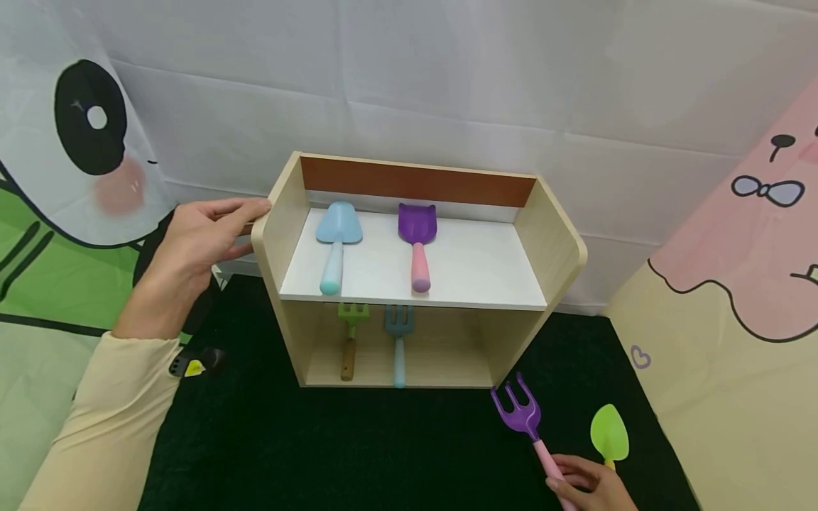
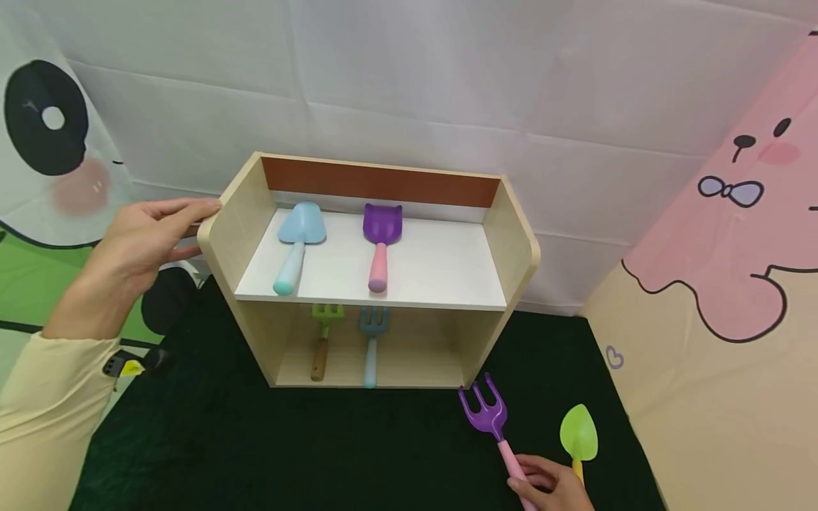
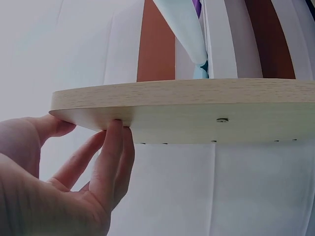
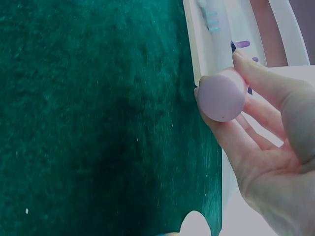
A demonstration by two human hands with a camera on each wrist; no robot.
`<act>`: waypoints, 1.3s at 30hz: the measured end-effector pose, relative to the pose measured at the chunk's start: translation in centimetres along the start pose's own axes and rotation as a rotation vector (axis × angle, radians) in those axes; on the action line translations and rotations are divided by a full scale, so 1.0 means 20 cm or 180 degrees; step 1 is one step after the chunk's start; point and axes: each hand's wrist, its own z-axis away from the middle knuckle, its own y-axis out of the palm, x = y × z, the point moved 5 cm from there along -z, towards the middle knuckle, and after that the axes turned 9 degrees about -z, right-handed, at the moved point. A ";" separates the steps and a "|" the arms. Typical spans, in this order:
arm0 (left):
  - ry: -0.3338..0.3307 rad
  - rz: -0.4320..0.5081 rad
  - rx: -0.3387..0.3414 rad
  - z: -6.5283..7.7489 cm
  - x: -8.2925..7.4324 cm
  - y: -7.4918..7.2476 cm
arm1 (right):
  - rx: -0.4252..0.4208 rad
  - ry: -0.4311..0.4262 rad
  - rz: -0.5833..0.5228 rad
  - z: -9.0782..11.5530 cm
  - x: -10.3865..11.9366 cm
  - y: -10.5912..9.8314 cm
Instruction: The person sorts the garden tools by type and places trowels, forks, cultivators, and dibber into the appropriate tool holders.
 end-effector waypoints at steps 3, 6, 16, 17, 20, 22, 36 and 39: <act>-0.0006 -0.0027 0.0003 0.00 0.00 0.00 | 0.0037 -0.0037 0.0016 -0.01 0.02 0.02; -0.0004 -0.0066 0.0004 0.00 0.00 0.00 | 0.0042 -0.0155 0.0018 -0.03 0.04 0.04; 0.0024 -0.0084 -0.0019 0.00 0.01 0.01 | 0.0259 -0.0412 0.0028 -0.08 0.10 0.11; 0.0027 -0.0075 -0.0023 0.00 0.01 0.01 | 0.0237 -0.0422 0.0039 -0.08 0.10 0.12; 0.0022 -0.0036 -0.0039 0.00 0.02 0.01 | 0.0228 -0.0435 0.0044 -0.10 0.12 0.15; 0.0017 -0.0014 -0.0048 0.00 0.02 0.01 | 0.0206 -0.0444 0.0037 -0.11 0.13 0.16; 0.0054 0.0008 -0.0022 0.02 0.01 0.01 | -0.0024 -0.0641 0.0171 -0.21 0.22 0.25; 0.0072 0.0000 -0.0023 0.02 0.01 0.01 | -0.0080 -0.0636 0.0174 -0.23 0.24 0.27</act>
